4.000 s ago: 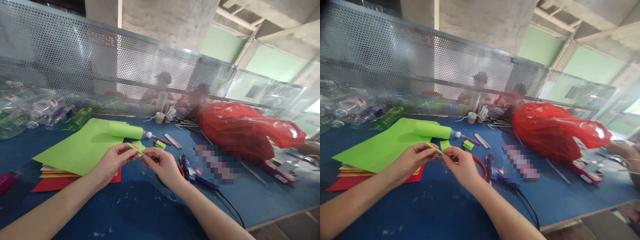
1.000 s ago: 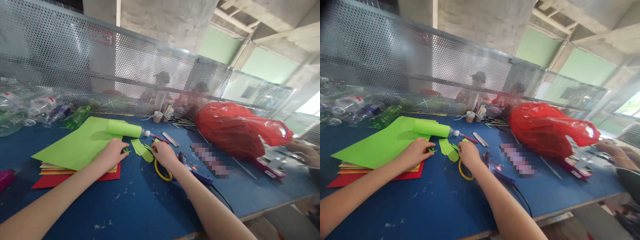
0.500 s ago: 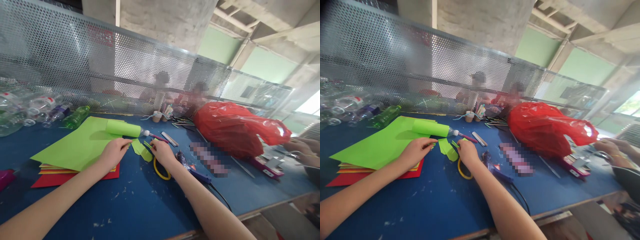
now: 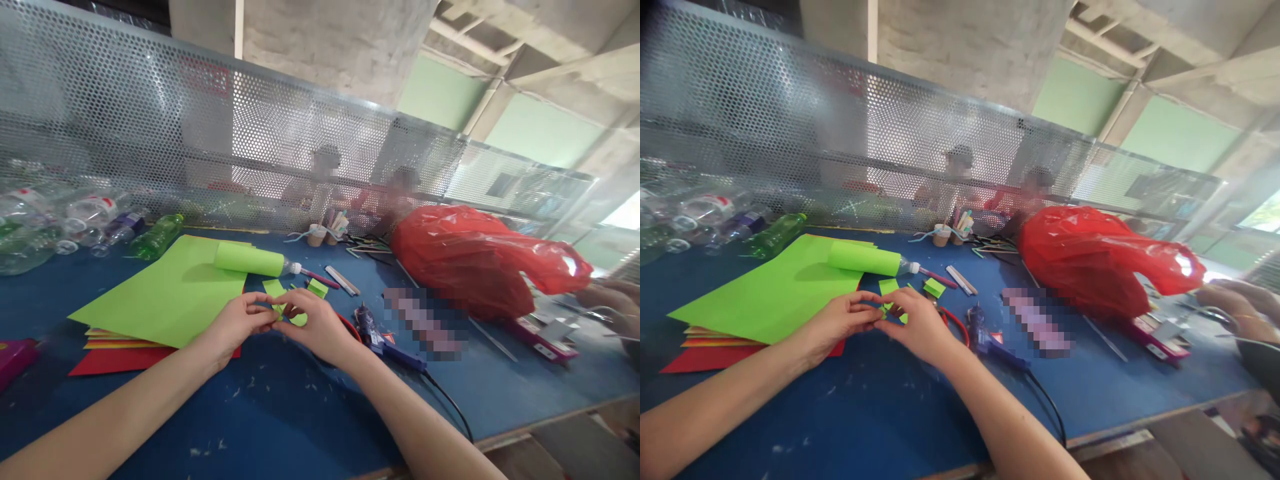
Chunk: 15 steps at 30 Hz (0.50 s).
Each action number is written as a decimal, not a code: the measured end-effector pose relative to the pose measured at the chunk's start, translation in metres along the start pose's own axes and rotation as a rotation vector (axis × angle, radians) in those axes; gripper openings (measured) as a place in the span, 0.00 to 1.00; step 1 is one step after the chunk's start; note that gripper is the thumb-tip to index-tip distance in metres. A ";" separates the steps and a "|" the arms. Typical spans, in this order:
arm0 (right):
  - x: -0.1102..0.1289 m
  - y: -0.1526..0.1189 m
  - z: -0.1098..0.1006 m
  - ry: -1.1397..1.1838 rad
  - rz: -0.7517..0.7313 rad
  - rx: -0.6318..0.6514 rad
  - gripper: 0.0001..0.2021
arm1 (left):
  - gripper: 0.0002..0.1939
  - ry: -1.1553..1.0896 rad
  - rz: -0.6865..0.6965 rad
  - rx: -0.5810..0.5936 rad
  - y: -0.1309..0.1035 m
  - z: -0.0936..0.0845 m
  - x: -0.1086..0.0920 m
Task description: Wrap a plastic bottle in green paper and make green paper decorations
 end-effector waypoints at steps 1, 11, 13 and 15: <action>0.002 -0.002 0.006 -0.045 -0.031 0.023 0.11 | 0.22 0.010 -0.012 -0.011 0.000 0.000 0.002; 0.003 -0.006 0.011 -0.166 0.011 0.022 0.04 | 0.19 -0.015 -0.121 0.127 -0.001 -0.004 0.014; 0.000 -0.006 0.011 -0.166 0.021 -0.006 0.05 | 0.15 -0.064 -0.130 0.157 -0.004 -0.002 0.010; -0.001 -0.005 0.011 -0.166 0.024 -0.016 0.05 | 0.11 -0.098 -0.140 0.154 -0.007 0.000 0.006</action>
Point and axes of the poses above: each hand's wrist, its own y-axis towards the middle knuckle, its own z-axis out of the palm, x = y × z, the point moved 2 cm from there along y, towards the middle knuckle, and after that the axes turned 5 degrees about y, right-handed, at the moved point
